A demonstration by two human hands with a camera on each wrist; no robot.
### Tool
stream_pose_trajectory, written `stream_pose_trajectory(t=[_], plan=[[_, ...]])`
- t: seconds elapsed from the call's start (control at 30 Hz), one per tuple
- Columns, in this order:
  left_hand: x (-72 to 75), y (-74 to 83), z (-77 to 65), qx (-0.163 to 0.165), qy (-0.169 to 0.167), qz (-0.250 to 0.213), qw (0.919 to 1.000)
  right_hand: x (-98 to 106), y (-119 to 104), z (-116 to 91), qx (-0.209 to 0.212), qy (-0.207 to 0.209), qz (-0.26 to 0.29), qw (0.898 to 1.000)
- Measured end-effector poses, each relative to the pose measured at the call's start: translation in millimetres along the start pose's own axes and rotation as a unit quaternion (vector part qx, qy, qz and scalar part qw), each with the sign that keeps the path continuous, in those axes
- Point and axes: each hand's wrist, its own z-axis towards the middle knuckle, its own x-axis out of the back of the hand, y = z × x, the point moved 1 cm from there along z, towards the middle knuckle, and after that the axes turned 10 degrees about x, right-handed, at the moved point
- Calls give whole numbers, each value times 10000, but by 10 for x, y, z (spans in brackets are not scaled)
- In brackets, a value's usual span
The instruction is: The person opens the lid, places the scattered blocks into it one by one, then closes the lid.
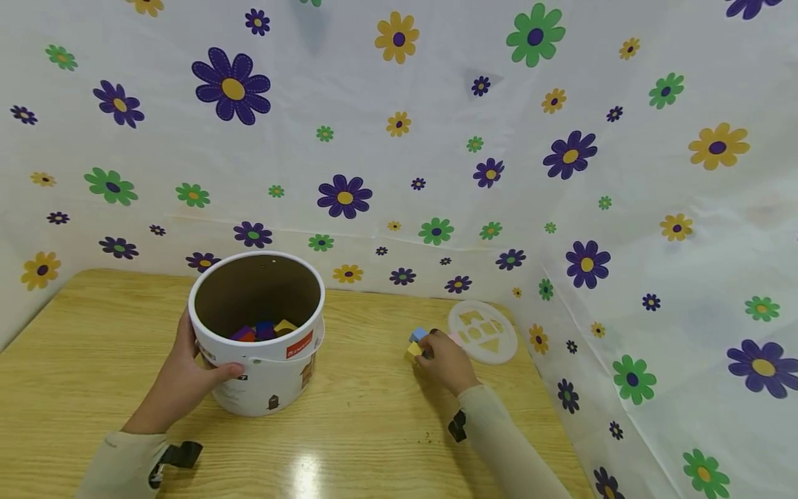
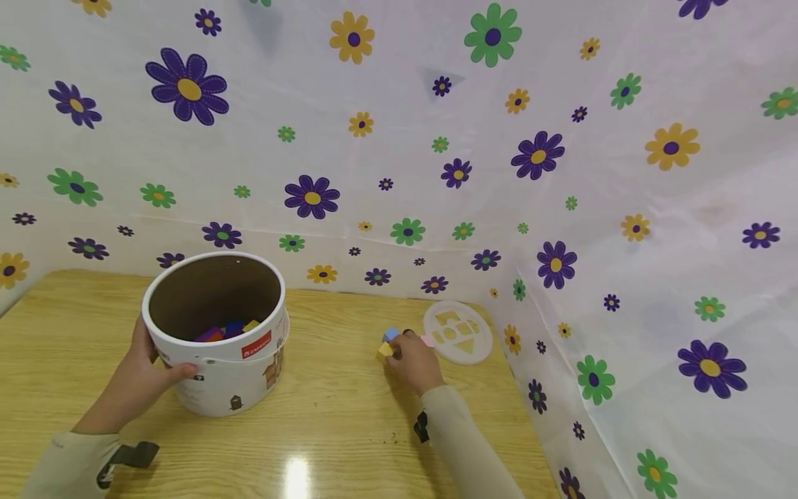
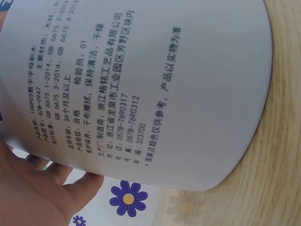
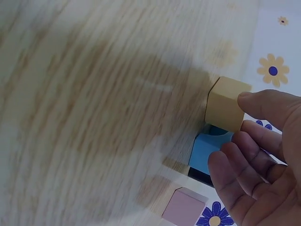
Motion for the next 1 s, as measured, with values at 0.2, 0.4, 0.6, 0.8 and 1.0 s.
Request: stream_pose_trajectory(t=[0.2, 0.4, 0.6, 0.8, 1.0], plan=[[-7, 23, -2, -66, 8, -80, 9999, 19, -31, -10, 64, -106, -12, 9999], [-2, 10, 5, -37, 28, -45, 10000, 27, -69, -8, 158, -160, 28, 9997], [5, -10, 5, -25, 68, -7, 10000, -7, -132, -45, 312, -184, 139, 9992], [-4, -1, -3, -74, 69, -83, 9999, -37, -147, -68, 383, -44, 459, 9982], [-7, 3, -7, -29, 35, -95, 9999, -50, -124, -65, 397, -112, 658, 9970]])
